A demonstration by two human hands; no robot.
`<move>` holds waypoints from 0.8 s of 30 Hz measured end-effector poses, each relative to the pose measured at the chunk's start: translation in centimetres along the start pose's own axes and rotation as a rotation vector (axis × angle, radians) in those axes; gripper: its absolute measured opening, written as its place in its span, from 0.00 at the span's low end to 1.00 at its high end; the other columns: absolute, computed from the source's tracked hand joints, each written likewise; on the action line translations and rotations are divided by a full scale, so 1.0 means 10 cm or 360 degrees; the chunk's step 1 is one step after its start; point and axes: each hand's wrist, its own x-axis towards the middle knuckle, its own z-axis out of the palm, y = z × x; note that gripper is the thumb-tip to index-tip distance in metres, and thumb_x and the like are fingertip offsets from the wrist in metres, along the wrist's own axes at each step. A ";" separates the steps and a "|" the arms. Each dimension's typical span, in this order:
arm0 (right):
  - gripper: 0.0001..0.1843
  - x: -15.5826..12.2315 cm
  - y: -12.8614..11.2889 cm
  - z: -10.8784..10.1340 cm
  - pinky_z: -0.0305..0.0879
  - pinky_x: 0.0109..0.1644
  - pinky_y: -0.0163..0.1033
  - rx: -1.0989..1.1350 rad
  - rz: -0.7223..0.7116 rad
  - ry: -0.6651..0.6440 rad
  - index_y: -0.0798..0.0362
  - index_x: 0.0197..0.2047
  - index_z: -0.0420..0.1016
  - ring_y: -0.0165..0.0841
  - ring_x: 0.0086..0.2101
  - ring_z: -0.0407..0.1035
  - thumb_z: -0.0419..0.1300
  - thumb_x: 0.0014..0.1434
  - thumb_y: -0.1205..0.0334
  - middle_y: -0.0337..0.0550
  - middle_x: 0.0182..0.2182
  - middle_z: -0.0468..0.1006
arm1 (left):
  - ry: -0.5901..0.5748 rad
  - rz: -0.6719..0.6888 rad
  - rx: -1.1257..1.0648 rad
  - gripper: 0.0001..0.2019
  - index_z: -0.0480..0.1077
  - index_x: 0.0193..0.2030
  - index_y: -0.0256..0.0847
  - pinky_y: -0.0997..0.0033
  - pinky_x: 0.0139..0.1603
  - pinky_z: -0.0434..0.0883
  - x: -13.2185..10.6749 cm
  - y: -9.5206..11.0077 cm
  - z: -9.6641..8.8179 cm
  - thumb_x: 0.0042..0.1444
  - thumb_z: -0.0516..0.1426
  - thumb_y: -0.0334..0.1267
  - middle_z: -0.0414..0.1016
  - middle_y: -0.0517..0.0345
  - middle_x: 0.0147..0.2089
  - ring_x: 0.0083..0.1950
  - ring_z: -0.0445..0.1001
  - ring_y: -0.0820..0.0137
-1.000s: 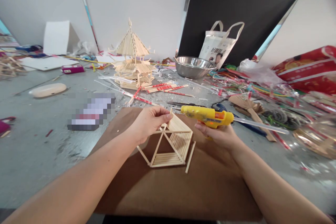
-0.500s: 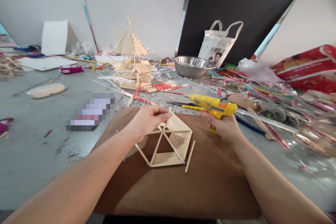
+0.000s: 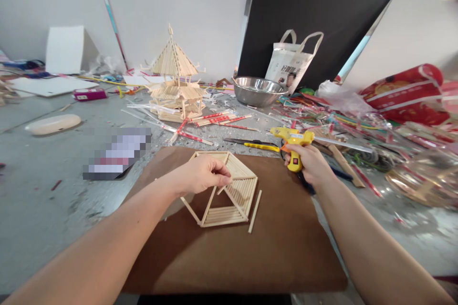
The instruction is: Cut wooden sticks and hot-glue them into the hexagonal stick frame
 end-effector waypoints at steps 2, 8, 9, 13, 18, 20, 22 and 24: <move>0.07 0.04 -0.02 -0.05 0.60 0.16 0.30 0.0108 -0.0009 0.0134 0.56 0.25 0.67 0.23 0.14 0.60 0.61 0.39 0.69 0.35 0.15 0.68 | -0.0044 -0.0017 0.0019 0.07 0.72 0.26 0.40 0.78 0.29 0.59 0.00 0.01 0.00 0.45 0.55 0.39 0.70 0.60 0.24 0.26 0.65 0.75; 0.05 0.09 -0.03 -0.16 0.65 0.19 0.33 0.0168 0.0153 -0.0005 0.56 0.29 0.68 0.27 0.16 0.65 0.58 0.46 0.65 0.40 0.19 0.73 | -0.0165 -0.0075 0.0103 0.09 0.71 0.28 0.38 0.77 0.29 0.58 0.00 0.02 0.00 0.45 0.55 0.42 0.70 0.61 0.25 0.27 0.64 0.75; 0.05 0.08 -0.01 -0.15 0.66 0.20 0.33 0.0151 0.0207 -0.0134 0.57 0.30 0.69 0.27 0.17 0.65 0.57 0.47 0.64 0.42 0.20 0.74 | -0.0190 -0.0080 0.0123 0.10 0.71 0.29 0.38 0.77 0.29 0.58 0.00 0.02 0.00 0.45 0.55 0.42 0.70 0.61 0.25 0.27 0.63 0.75; 0.07 0.03 0.04 -0.08 0.68 0.25 0.33 0.0080 0.0342 -0.0485 0.59 0.32 0.70 0.29 0.21 0.68 0.54 0.52 0.65 0.46 0.25 0.75 | -0.0226 -0.0110 0.0171 0.12 0.71 0.30 0.38 0.77 0.29 0.58 0.00 0.02 -0.01 0.45 0.54 0.44 0.70 0.62 0.26 0.27 0.62 0.76; 0.11 0.02 0.09 0.06 0.69 0.36 0.36 0.0285 0.0374 -0.0569 0.58 0.36 0.69 0.30 0.30 0.70 0.48 0.56 0.66 0.46 0.32 0.75 | -0.0242 -0.0142 0.0180 0.12 0.70 0.31 0.38 0.77 0.28 0.57 0.00 0.01 0.00 0.45 0.54 0.45 0.69 0.62 0.26 0.26 0.60 0.77; 0.12 0.04 0.09 0.11 0.69 0.36 0.36 0.0351 0.0357 -0.0552 0.57 0.37 0.69 0.30 0.31 0.70 0.45 0.57 0.66 0.46 0.33 0.75 | -0.0253 -0.0144 0.0186 0.13 0.70 0.31 0.38 0.77 0.27 0.56 0.00 0.01 0.00 0.45 0.54 0.45 0.69 0.62 0.26 0.26 0.60 0.77; 0.12 0.06 0.08 0.12 0.69 0.33 0.35 0.0337 0.0338 -0.0528 0.57 0.37 0.68 0.30 0.30 0.70 0.45 0.57 0.66 0.45 0.32 0.75 | -0.0262 -0.0150 0.0203 0.13 0.71 0.32 0.38 0.77 0.26 0.56 0.00 0.00 0.00 0.45 0.54 0.46 0.69 0.62 0.26 0.26 0.59 0.77; 0.11 0.07 0.06 0.09 0.68 0.29 0.33 0.0251 0.0319 -0.0488 0.56 0.36 0.68 0.29 0.28 0.70 0.46 0.56 0.65 0.45 0.29 0.75 | -0.0263 -0.0145 0.0211 0.14 0.71 0.32 0.38 0.77 0.26 0.56 0.00 -0.01 -0.01 0.45 0.54 0.46 0.69 0.61 0.26 0.25 0.59 0.77</move>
